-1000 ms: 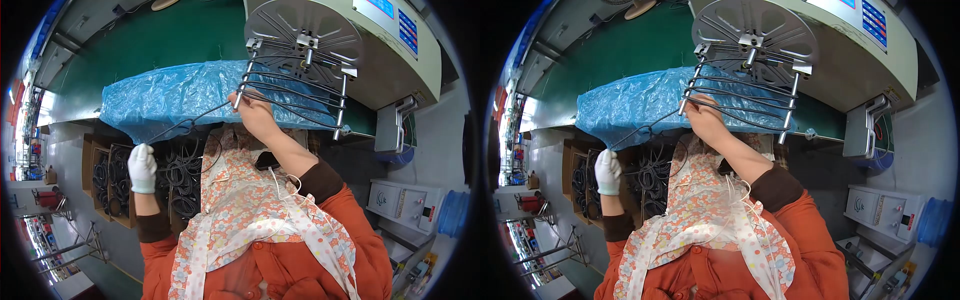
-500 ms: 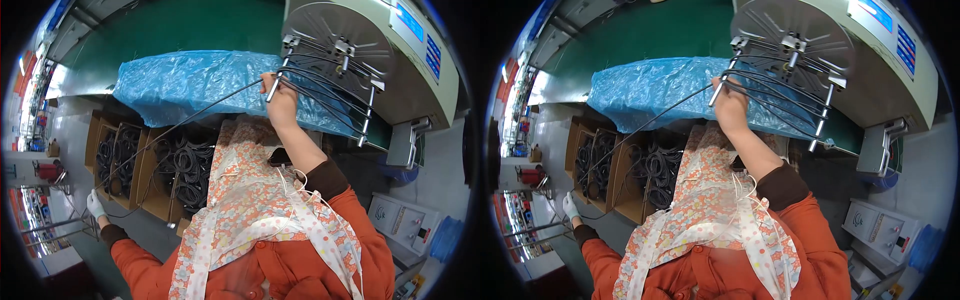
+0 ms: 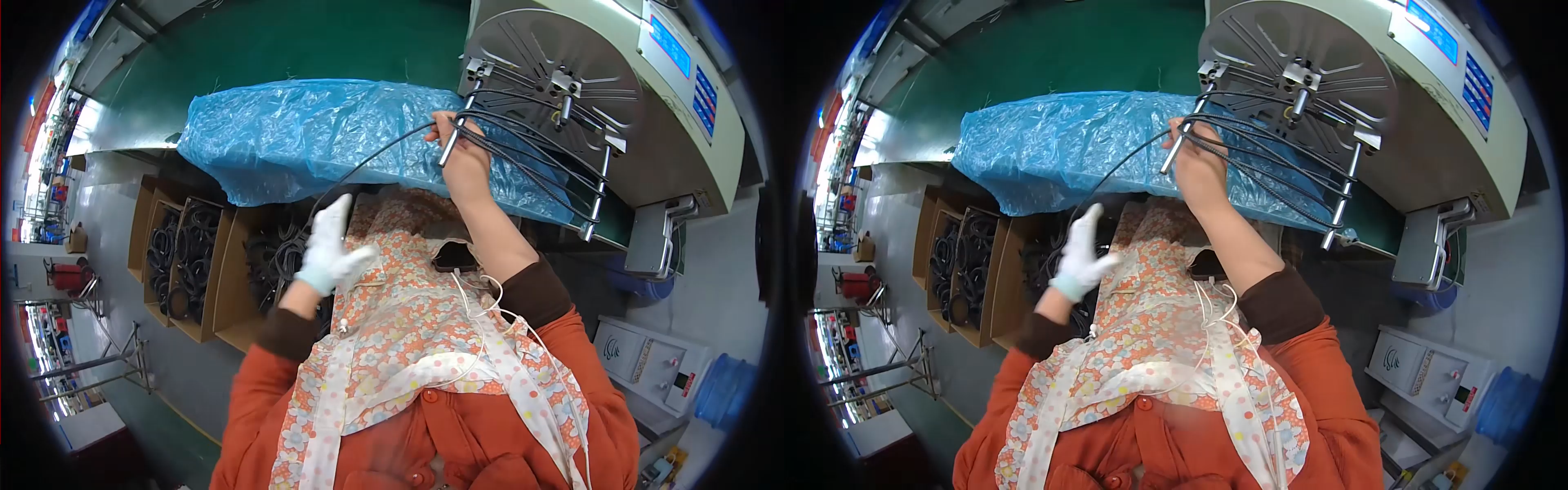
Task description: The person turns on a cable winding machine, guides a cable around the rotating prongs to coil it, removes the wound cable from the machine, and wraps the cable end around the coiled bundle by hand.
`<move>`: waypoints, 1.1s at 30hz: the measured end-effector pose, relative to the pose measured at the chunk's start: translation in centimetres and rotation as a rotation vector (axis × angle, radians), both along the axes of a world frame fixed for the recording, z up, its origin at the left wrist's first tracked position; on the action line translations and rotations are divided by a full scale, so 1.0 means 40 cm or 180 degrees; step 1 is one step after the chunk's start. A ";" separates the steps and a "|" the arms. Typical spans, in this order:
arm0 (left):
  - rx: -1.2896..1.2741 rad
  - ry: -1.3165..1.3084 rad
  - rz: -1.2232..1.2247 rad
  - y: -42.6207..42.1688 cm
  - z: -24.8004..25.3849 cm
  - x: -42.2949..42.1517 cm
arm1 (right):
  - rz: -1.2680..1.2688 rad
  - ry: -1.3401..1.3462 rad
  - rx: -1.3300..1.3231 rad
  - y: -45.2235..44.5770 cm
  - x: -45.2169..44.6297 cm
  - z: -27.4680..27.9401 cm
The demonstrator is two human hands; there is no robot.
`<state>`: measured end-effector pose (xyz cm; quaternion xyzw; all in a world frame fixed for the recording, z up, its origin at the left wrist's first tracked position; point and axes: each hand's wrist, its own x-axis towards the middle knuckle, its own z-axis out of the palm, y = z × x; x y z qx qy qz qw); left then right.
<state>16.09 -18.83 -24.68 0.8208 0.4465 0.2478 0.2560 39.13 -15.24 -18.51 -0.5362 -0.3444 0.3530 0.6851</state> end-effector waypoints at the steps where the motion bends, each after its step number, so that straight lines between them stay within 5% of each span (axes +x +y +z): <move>1: 0.0055 0.0205 0.0157 0.002 -0.043 0.050 | 0.0037 0.0100 0.0027 0.001 0.005 -0.005; 3: 0.0547 0.0036 0.0162 0.010 -0.055 0.084 | -0.0054 -0.0306 -0.0468 -0.003 0.020 -0.028; 7: 0.1899 -0.0497 0.0274 0.024 -0.046 0.156 | 0.0026 -0.0317 -0.0144 -0.043 0.035 -0.016; 14: 0.1337 -0.0526 -0.0198 -0.042 0.067 0.342 | 0.1574 0.1472 -0.0293 -0.146 0.172 -0.039; 16: 0.0087 -0.0959 -0.0768 -0.106 0.073 0.390 | 0.2011 0.2872 -0.0214 -0.189 0.226 -0.013; 19: -0.0574 -0.0224 -0.1311 -0.155 0.118 0.397 | 0.1993 0.2595 -0.0730 -0.259 0.257 0.053; 21: -0.1197 0.0533 -0.1819 -0.175 0.156 0.414 | 0.3010 0.2560 -0.0257 -0.307 0.270 0.052; 27: -0.0597 0.0460 -0.2307 -0.181 0.265 0.492 | 0.2134 0.2926 0.0219 -0.390 0.312 0.081; 33: 0.0175 0.0532 -0.1623 -0.199 0.371 0.491 | 0.1354 0.2415 -0.0402 -0.403 0.330 0.252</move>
